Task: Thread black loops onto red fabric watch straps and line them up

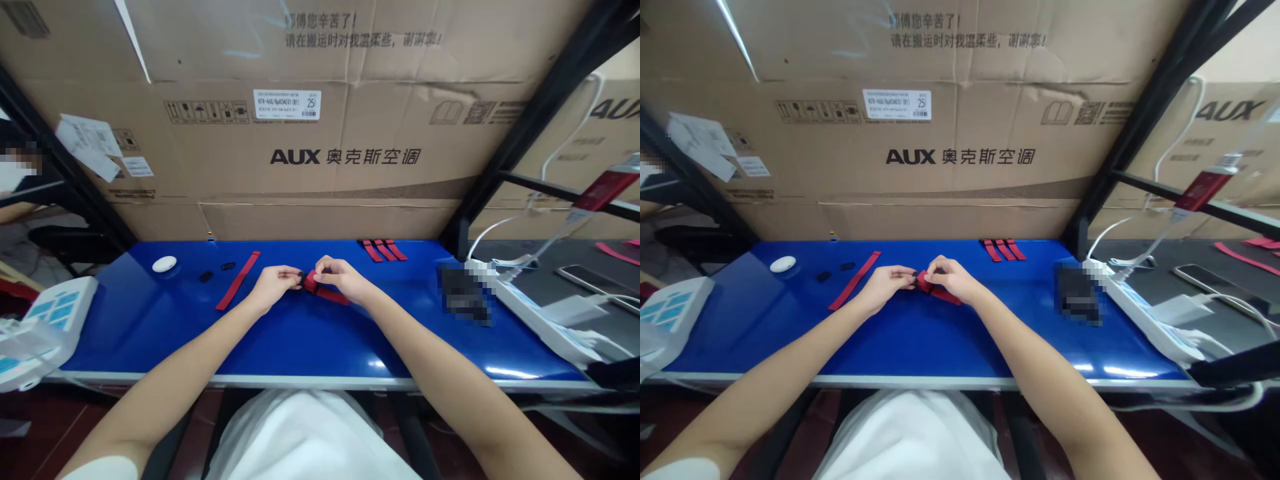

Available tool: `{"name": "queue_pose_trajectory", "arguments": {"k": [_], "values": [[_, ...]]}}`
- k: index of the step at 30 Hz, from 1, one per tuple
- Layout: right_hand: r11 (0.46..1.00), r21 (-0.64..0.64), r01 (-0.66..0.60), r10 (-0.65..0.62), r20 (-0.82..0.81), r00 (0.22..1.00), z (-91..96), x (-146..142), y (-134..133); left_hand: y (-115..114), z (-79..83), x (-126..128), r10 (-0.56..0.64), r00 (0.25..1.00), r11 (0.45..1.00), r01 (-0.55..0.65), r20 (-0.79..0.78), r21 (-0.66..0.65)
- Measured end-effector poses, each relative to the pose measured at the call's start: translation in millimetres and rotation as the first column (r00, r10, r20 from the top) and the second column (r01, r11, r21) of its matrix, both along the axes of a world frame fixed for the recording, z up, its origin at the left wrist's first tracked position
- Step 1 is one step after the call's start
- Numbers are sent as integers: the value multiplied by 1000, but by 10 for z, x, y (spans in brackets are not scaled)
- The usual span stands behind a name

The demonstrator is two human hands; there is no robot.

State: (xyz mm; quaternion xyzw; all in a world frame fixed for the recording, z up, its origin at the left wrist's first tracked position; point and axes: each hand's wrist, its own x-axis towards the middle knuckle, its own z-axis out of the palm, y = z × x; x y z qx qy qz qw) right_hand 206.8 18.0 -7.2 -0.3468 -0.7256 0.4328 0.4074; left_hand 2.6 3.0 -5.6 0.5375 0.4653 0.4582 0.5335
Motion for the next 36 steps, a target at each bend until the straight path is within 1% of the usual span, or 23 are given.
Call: {"name": "queue_pose_trajectory", "arguments": {"k": [2, 3, 5, 7, 9, 12, 14, 16, 19, 21, 26, 30, 33, 36], "values": [[998, -13, 55, -53, 108, 993, -8, -9, 6, -13, 2, 7, 40, 989, 990, -20, -140, 143], [997, -18, 78, -74, 134, 988, -16, -22, 7, -30, 5, 16, 61, 977, 977, -16, -204, 215], [995, -39, 96, -90, 129, 988, -38, -54, 8, -78, 10, 43, 95, 951, 942, 10, -296, 336], [994, -65, 92, -86, 90, 992, -62, -77, 11, -130, 14, 73, 114, 934, 914, 35, -339, 404], [994, -66, 86, -81, 66, 995, -79, -83, 17, -163, 16, 95, 109, 929, 907, 52, -354, 417], [995, -41, 88, -85, 53, 995, -83, -72, 26, -164, 20, 100, 67, 949, 934, 49, -308, 353], [995, -39, 89, -88, 35, 996, -74, -64, 26, -140, 24, 87, 9, 978, 963, 48, -209, 266], [996, -45, 80, -79, 10, 997, -62, -61, 22, -113, 28, 69, -40, 996, 984, 53, -79, 172], [996, -52, 68, -68, -2, 998, -49, -62, 12, -88, 31, 50, -56, 997, 995, 51, 49, 86], [998, -46, 53, -52, 7, 999, -45, -61, 7, -86, 31, 45, -66, 996, 996, 62, 57, 72], [1000, -1, 24, -24, 61, 998, -19, -46, -8, -91, 20, 42, -113, 994, 990, 112, 9, 87], [1000, 8, 4, -5, 84, 996, 29, -28, -27, -81, 3, 36, -102, 994, 992, 100, 26, 79], [999, 38, -29, 25, 113, 993, 54, -18, -38, -78, -14, 41, -97, 994, 993, 93, 54, 77], [998, 48, -47, 40, 134, 990, 55, -19, -40, -74, -31, 50, -110, 992, 993, 107, 59, 56]]}}
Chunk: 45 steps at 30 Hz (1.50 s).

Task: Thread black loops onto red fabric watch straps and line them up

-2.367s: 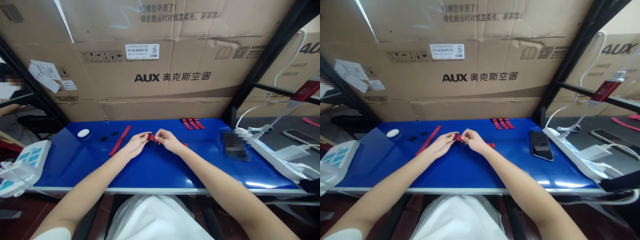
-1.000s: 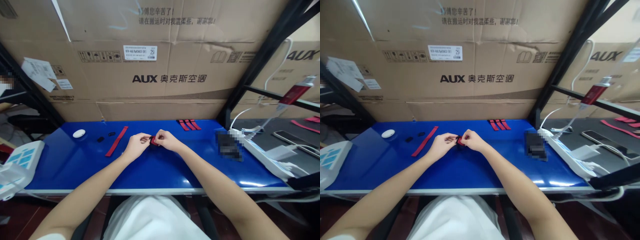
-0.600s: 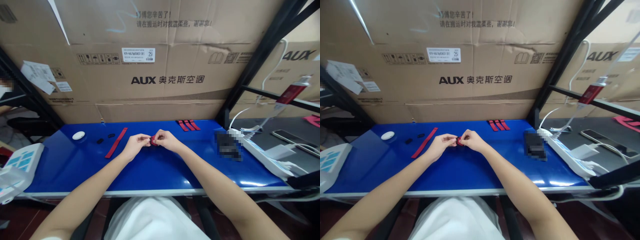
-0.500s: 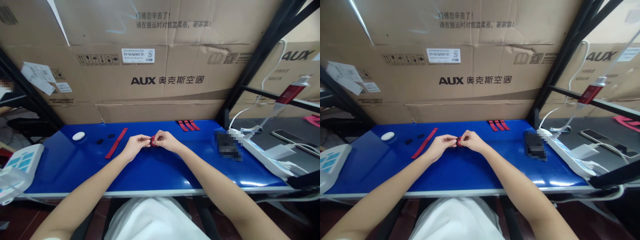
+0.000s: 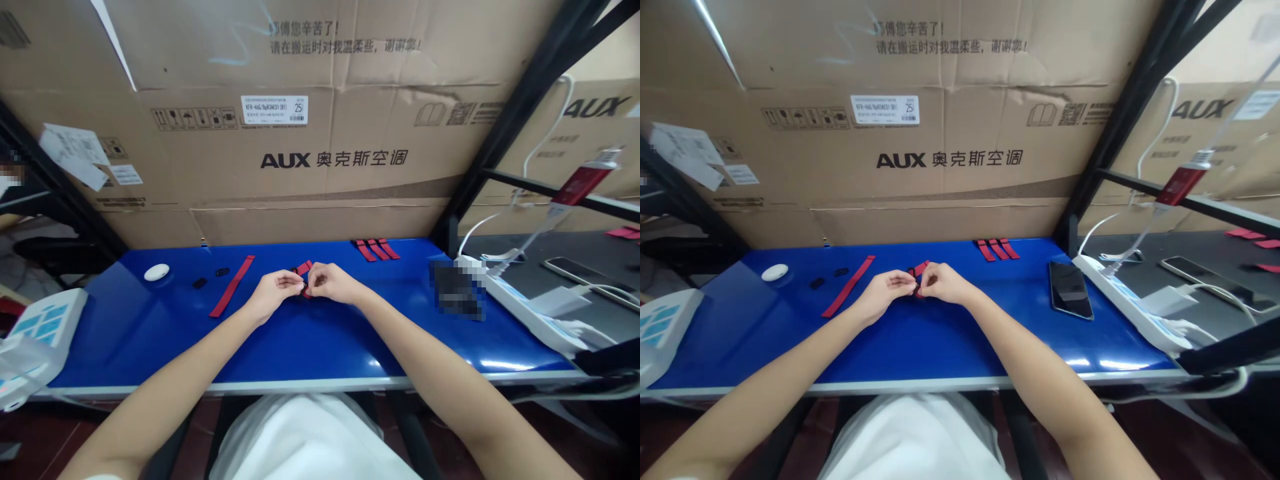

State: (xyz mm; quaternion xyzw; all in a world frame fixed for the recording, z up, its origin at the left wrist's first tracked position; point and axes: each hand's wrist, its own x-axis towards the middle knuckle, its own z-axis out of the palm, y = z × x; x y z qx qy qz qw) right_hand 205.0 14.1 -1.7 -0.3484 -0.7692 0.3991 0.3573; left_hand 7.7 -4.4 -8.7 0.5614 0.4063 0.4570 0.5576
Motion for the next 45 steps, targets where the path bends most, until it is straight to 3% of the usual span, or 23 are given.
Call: {"name": "queue_pose_trajectory", "arguments": {"k": [7, 15, 19, 24, 27, 30, 34, 38, 41, 45], "values": [[999, -46, -4, 3, -41, 999, -5, -15, -7, 35, -31, -18, 9, 999, 1000, -8, 43, -16], [1000, -15, -24, 23, -66, 998, 36, 6, -33, 8, 7, -33, -77, 996, 990, 82, 45, -114], [996, -80, -43, 33, -124, 992, 5, -27, -45, -7, 32, -36, -100, 994, 982, 104, 38, -157], [979, -193, -62, 24, -191, 981, -51, -14, 22, -12, 89, -78, -218, 975, 958, 222, 41, -180], [986, 56, 155, -151, -66, 986, -89, 84, 130, -24, 160, -129, -275, 960, 946, 280, 51, -164], [906, 331, 264, -332, 169, 928, -152, 170, 222, -38, 219, -198, -334, 941, 924, 337, 47, -181], [914, 350, 208, -345, 395, 852, -221, 164, 254, 7, 243, -319, -384, 923, 902, 383, 32, -200], [919, 296, 258, -366, 404, 838, -230, 165, 257, 149, 271, -485, -242, 969, 960, 245, 36, -136], [946, 167, 279, -320, 319, 892, -229, 235, 283, 288, 270, -632, -56, 998, 997, 58, 36, -45], [950, 21, 311, -311, 134, 941, -180, 282, 288, 453, 164, -767, 185, 961, 979, -163, -203, 124]]}}
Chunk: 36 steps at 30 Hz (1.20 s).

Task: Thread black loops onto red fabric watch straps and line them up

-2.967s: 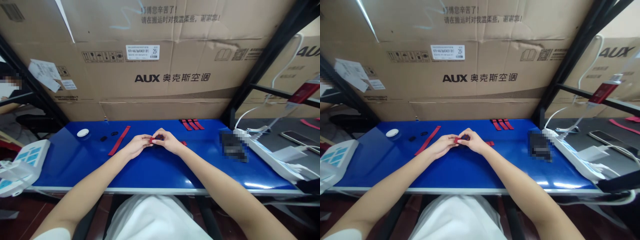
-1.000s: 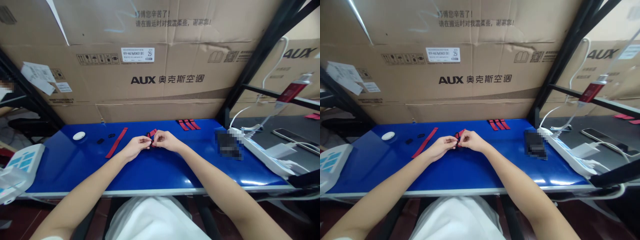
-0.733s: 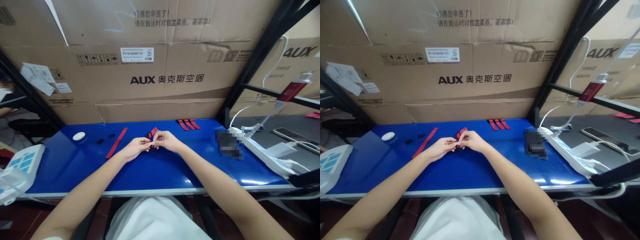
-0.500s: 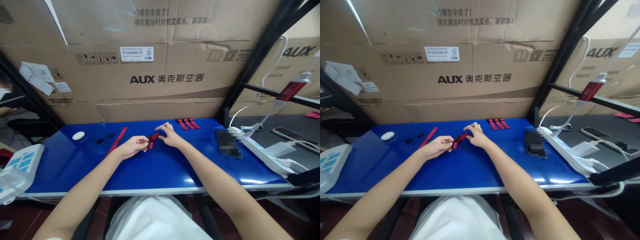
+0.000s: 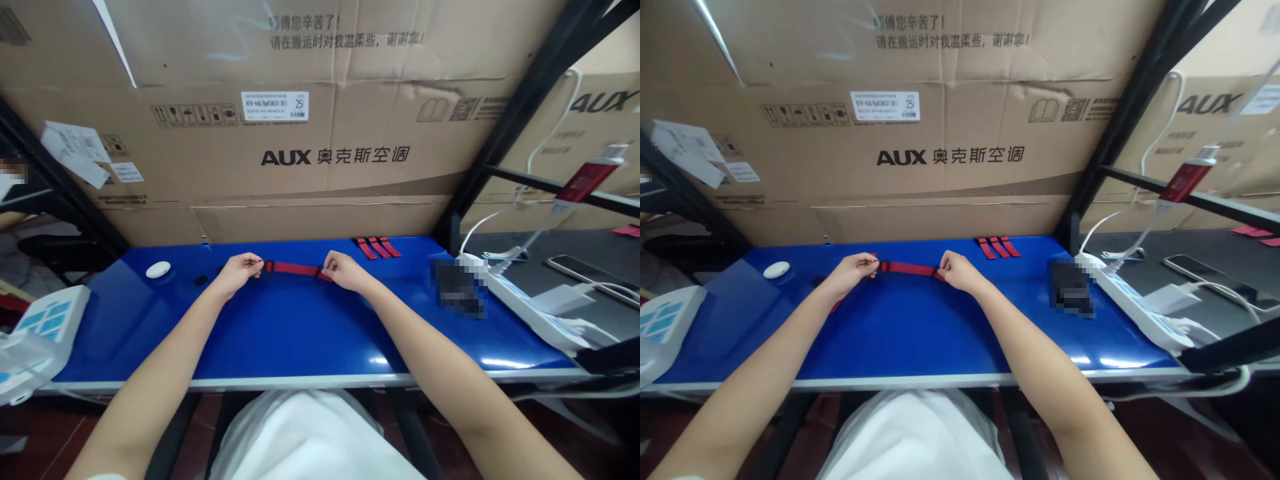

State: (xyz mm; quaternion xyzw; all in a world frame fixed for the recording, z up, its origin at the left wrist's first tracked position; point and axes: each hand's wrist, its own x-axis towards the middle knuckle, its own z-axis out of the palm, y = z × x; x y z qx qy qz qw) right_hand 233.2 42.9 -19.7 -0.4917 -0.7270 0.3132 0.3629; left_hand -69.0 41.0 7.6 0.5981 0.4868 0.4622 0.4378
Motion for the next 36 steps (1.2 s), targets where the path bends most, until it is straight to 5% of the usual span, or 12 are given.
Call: {"name": "queue_pose_trajectory", "arguments": {"k": [4, 10, 18, 26, 36], "values": [[989, -132, -63, 24, -274, 962, 135, -75, -90, 2, -72, 80, 44, 990, 997, -35, -133, 67], [877, -232, -420, 208, -604, 769, 271, -198, -262, -321, 64, 490, -296, 920, 954, 296, 256, 39], [954, 8, -301, 289, -297, 910, 265, -250, -311, -394, -77, 707, -334, 929, 943, 327, 158, 67], [918, -145, -370, 314, -306, 899, 295, -249, -354, -498, -17, 725, -332, 940, 932, 340, -83, 124], [927, -131, -351, 279, -383, 880, 292, -264, -351, -447, -58, 706, -359, 933, 928, 355, 14, 110]]}}
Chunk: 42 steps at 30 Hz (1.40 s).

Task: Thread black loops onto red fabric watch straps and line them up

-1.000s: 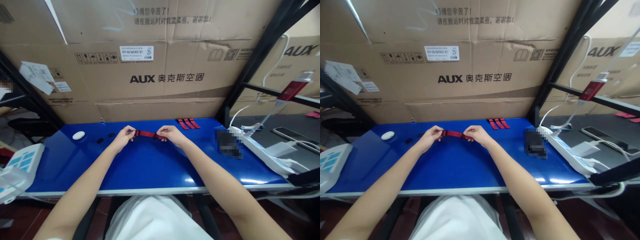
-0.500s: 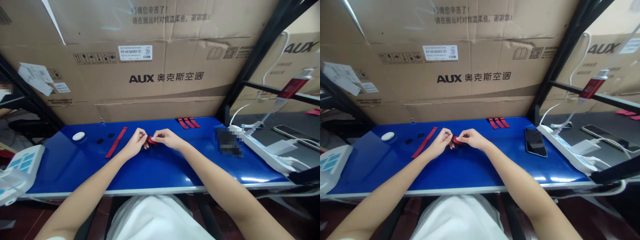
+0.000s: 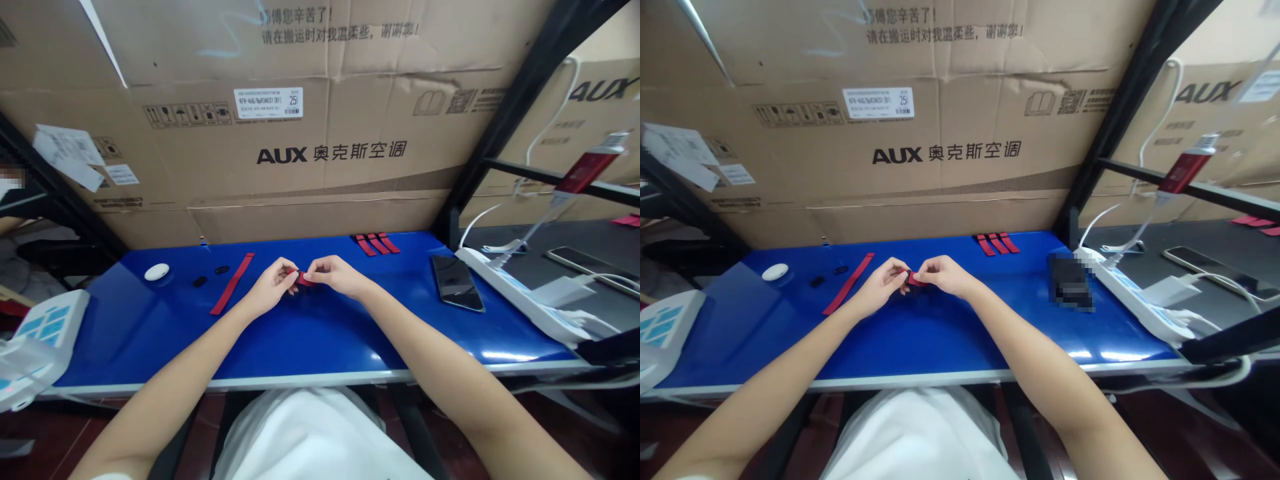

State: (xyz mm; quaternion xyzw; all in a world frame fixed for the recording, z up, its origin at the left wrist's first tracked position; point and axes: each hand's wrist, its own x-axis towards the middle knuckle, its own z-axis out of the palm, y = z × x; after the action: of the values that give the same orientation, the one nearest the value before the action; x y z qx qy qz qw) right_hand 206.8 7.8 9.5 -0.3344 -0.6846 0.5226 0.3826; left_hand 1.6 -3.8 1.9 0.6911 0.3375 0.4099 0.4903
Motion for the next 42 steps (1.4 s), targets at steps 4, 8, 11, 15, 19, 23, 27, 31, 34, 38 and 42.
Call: {"name": "queue_pose_trajectory", "arguments": {"k": [4, 8, 11, 15, 19, 23, 27, 31, 34, 38, 42], "values": [[1000, -27, 0, 0, -6, 1000, -10, -6, -3, -20, -7, 10, -10, 1000, 1000, 10, -11, -2], [1000, 3, -19, 19, 16, 1000, 27, 9, -33, -13, -14, 3, -26, 1000, 1000, 26, -1, -8], [998, 34, -53, 52, 46, 998, 36, 17, -45, -9, -7, -2, -20, 1000, 1000, 20, 5, -8], [999, 29, -31, 31, 7, 999, -18, -15, -16, -11, 2, 4, -31, 999, 999, 32, 6, -38], [998, -38, 54, -57, -93, 994, -38, -44, 16, 10, 1, -9, -29, 996, 997, 34, 78, -63], [993, -120, 4, -22, -145, 989, -6, -31, 3, 21, 8, -38, -21, 996, 999, 25, 84, -46], [984, -179, 5, -34, -159, 987, -11, -39, -19, -11, 15, -56, -30, 999, 999, 31, 16, -8], [976, -219, 7, -42, -154, 987, -55, -68, -18, -49, 19, -60, -28, 998, 999, 30, -59, 22], [978, -209, 15, -46, -142, 989, -75, -76, -12, -50, 31, -55, 8, 996, 998, -4, -85, 55], [996, 14, 89, -88, -75, 993, -45, -69, -40, -21, 49, -45, 126, 992, 980, -122, -18, 156], [919, 360, 158, -171, 7, 985, 3, -85, -96, -10, 54, -40, 168, 986, 980, -166, -10, 110]]}}
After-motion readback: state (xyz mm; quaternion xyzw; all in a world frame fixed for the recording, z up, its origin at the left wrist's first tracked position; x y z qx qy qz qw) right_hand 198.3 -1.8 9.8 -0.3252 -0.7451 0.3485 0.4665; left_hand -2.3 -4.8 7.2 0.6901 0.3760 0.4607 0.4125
